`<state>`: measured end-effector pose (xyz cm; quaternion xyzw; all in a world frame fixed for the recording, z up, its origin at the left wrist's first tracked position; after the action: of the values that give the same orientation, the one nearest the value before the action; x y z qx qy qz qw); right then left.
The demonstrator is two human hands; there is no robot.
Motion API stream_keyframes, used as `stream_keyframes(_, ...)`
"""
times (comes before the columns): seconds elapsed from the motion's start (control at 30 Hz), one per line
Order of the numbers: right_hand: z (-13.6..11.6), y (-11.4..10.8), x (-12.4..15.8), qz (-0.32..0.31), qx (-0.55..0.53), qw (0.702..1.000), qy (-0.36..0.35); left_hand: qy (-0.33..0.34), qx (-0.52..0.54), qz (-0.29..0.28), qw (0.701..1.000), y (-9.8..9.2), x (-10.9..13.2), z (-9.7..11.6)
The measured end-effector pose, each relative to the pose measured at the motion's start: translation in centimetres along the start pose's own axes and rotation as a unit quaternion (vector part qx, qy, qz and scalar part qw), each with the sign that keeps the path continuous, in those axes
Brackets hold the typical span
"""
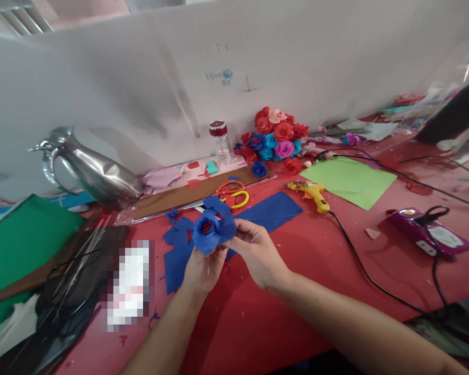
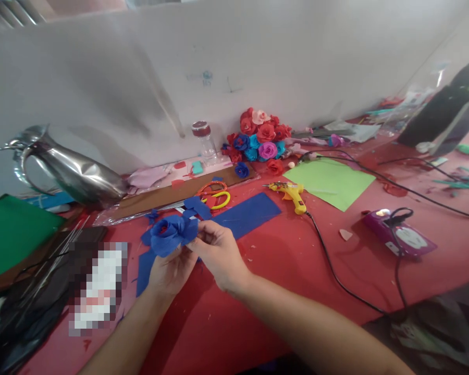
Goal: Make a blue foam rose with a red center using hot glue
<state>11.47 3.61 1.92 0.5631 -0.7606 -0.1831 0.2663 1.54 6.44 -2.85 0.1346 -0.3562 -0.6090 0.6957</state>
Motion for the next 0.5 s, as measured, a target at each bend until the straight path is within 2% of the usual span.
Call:
stream_keyframes(0.23,-0.16,-0.36,0.02,0.012,0.062,0.996,-0.069,-0.012,0.016,-0.015,1.000,0.13,0.14,-0.10)
stream_keyframes(0.5,-0.63,-0.34,0.16,-0.003,0.126,0.982,-0.144,-0.015,0.017,-0.033,0.999,0.38,0.27,-0.01)
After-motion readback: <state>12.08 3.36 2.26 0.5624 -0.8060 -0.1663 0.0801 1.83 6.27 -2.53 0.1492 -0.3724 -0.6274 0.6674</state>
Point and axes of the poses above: each hand's wrist, its own x-axis away from the middle knuckle, its own y-axis out of the palm, z = x × y, the point moved 7 cm from there along -x, towards the middle knuckle, and after that the axes turned 15 degrees about z, right-handed, at the moved point
